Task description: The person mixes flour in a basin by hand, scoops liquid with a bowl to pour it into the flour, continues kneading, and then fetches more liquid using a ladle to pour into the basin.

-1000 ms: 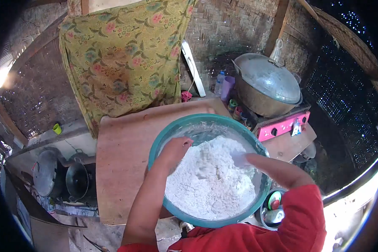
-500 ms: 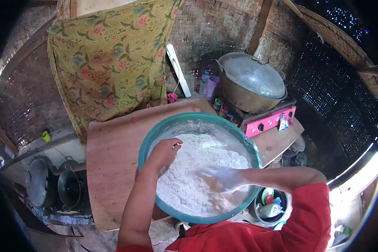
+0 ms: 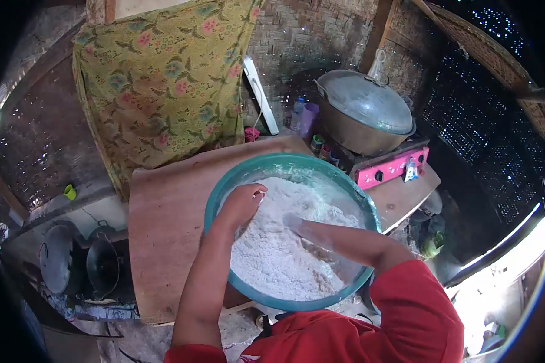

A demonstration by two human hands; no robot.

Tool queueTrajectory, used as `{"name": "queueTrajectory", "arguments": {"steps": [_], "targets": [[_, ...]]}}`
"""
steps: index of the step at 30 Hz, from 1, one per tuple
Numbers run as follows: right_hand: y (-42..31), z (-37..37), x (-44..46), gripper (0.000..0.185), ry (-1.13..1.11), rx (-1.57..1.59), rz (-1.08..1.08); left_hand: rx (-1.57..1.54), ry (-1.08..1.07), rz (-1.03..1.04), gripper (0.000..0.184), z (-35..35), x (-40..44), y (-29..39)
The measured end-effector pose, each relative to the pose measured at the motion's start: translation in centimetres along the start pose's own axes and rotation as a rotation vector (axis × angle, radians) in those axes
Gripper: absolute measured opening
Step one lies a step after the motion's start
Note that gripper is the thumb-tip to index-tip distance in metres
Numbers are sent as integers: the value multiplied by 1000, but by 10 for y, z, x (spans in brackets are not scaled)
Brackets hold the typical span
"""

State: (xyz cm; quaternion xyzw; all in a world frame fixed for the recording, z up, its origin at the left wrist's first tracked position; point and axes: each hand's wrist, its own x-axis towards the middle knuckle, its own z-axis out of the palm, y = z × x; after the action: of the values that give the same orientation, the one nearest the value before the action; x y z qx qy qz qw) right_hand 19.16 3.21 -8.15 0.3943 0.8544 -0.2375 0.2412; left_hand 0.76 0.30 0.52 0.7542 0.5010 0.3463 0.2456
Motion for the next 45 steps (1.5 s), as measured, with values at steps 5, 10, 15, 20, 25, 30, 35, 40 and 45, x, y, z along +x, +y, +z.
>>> {"name": "queueTrajectory", "arguments": {"steps": [5,10,15,20,25,30,35,40,45], "targets": [[-29,-30,-38,53,9,-3,-267,74,120,-1,21,-3,-2,-3],[-73,-41,-137,54,69,-212,-717,57,106,-129,20,-4,1,-6],[-64,57,-28,32,96,-679,-557,248,193,-142,21,3,-10,-12],[-17,44,4,32,-44,-812,-521,372,285,-60,21,14,-36,31],[14,-45,-50,41,-354,-796,-673,238,442,-180,20,32,-74,85],[-41,-57,-117,76,-239,-927,-1133,285,561,-275,20,45,-86,111],[-84,25,-109,42,-216,-1316,-1133,390,712,-331,17,45,-92,95],[-62,36,-51,36,-292,-1270,-1046,433,711,-379,17,49,-91,104],[-7,-52,-22,36,-529,-1113,-1089,374,650,-404,19,39,-85,95]]}}
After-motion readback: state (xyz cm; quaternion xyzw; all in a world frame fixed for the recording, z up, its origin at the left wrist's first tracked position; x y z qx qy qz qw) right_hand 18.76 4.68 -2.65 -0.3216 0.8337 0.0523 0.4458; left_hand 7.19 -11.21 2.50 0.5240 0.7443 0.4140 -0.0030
